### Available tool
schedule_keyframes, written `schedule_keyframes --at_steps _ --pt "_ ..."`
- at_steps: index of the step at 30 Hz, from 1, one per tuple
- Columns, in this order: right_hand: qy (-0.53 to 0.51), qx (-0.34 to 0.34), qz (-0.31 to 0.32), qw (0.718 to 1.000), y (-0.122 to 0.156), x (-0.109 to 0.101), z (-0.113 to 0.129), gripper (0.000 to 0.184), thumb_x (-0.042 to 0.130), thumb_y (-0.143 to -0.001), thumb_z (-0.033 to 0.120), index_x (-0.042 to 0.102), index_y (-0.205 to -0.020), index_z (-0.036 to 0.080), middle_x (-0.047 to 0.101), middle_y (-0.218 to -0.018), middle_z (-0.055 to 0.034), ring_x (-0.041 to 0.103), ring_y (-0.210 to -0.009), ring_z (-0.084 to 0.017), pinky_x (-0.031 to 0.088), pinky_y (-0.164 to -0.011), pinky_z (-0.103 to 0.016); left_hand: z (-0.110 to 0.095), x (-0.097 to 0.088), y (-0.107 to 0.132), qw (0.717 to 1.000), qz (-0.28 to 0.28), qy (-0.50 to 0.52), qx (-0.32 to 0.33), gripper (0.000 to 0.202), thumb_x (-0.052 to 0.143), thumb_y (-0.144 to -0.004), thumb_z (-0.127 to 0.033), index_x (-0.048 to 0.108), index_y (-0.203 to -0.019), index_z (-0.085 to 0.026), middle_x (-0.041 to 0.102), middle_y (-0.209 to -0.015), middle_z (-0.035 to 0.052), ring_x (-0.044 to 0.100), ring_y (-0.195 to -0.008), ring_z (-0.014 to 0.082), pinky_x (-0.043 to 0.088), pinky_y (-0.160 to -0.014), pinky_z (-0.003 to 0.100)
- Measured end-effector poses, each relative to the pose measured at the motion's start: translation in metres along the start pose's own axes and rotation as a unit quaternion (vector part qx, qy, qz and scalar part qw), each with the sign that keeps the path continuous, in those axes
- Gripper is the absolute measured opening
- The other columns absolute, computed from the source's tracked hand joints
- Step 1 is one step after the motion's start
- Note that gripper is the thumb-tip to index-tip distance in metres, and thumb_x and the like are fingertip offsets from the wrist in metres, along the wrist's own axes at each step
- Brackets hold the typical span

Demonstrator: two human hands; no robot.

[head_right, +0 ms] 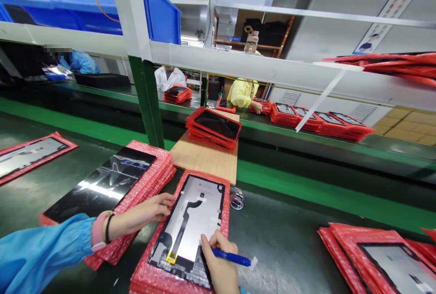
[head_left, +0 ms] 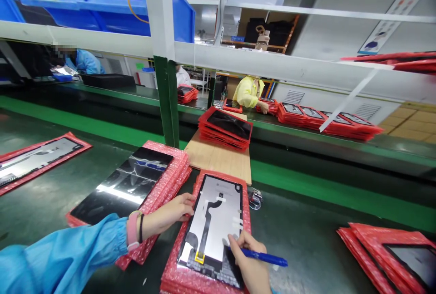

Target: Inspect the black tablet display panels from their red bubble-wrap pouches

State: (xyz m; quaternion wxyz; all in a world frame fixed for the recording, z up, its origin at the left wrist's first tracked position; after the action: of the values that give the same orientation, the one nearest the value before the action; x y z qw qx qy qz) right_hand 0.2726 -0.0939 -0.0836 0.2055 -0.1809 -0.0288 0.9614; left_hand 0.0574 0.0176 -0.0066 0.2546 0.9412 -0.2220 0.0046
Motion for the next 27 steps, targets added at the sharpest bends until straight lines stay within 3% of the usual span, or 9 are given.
schedule_keyframes --at_steps 8,15,19,22,27 --pt "0.007 -0.007 0.002 1.000 0.000 0.001 0.008 0.046 0.064 -0.077 0.048 0.036 -0.050 0.025 0.035 -0.046 0.0071 0.033 -0.045 -0.012 0.028 -0.053 -0.028 -0.007 -0.002 -0.004 0.999 -0.005 0.033 -0.029 0.045 0.062 -0.055 -0.016 0.050 -0.098 -0.022 0.057 -0.085 -0.0021 0.054 -0.076 0.0149 0.045 -0.075 0.033" --pt "-0.087 0.062 0.024 0.994 -0.004 -0.007 0.011 0.049 0.067 -0.076 0.057 0.038 -0.052 0.026 0.040 -0.039 0.0065 0.036 -0.040 -0.013 0.032 -0.047 -0.027 -0.010 -0.002 -0.012 0.999 -0.008 0.033 -0.042 0.042 0.074 -0.055 -0.024 0.053 -0.092 -0.022 0.056 -0.069 -0.0058 0.055 -0.065 0.0138 0.044 -0.068 0.031" --pt "-0.170 0.087 0.046 0.981 -0.008 -0.009 0.015 0.050 0.067 -0.076 0.060 0.040 -0.054 0.024 0.043 -0.039 0.0064 0.035 -0.042 -0.011 0.033 -0.049 -0.025 -0.012 0.014 -0.022 0.998 0.049 0.041 -0.011 0.035 0.079 -0.057 -0.030 0.061 -0.085 -0.018 0.065 -0.072 0.0000 0.063 -0.071 0.0185 0.046 -0.068 0.031" --pt "-0.226 0.094 0.049 0.968 -0.009 -0.010 0.018 0.051 0.070 -0.074 0.060 0.041 -0.054 0.023 0.040 -0.041 0.0081 0.031 -0.043 -0.010 0.037 -0.053 -0.025 -0.011 0.032 -0.029 0.996 0.075 0.048 0.024 0.034 0.080 -0.053 -0.022 0.066 -0.083 -0.015 0.070 -0.074 0.0051 0.066 -0.074 0.0226 0.049 -0.071 0.033" --pt "-0.291 0.090 0.017 0.952 -0.018 -0.034 0.020 0.046 0.081 -0.063 0.058 0.056 -0.061 0.019 0.045 -0.046 0.0064 0.034 -0.044 -0.008 0.028 -0.045 -0.021 -0.024 0.048 -0.027 0.991 0.059 0.054 0.105 0.054 0.073 -0.052 -0.008 0.065 -0.105 -0.015 0.074 -0.089 0.0074 0.069 -0.076 0.0243 0.050 -0.071 0.034"
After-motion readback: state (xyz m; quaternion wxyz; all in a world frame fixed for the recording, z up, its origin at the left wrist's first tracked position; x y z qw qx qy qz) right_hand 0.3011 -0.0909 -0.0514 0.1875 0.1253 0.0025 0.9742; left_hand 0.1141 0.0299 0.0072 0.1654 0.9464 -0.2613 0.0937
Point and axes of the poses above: each hand's wrist, its own y-axis away from the middle knuckle, its own x-axis out of the palm, z = x × y, the point moved 2 cm from there along -y, towards the middle knuckle
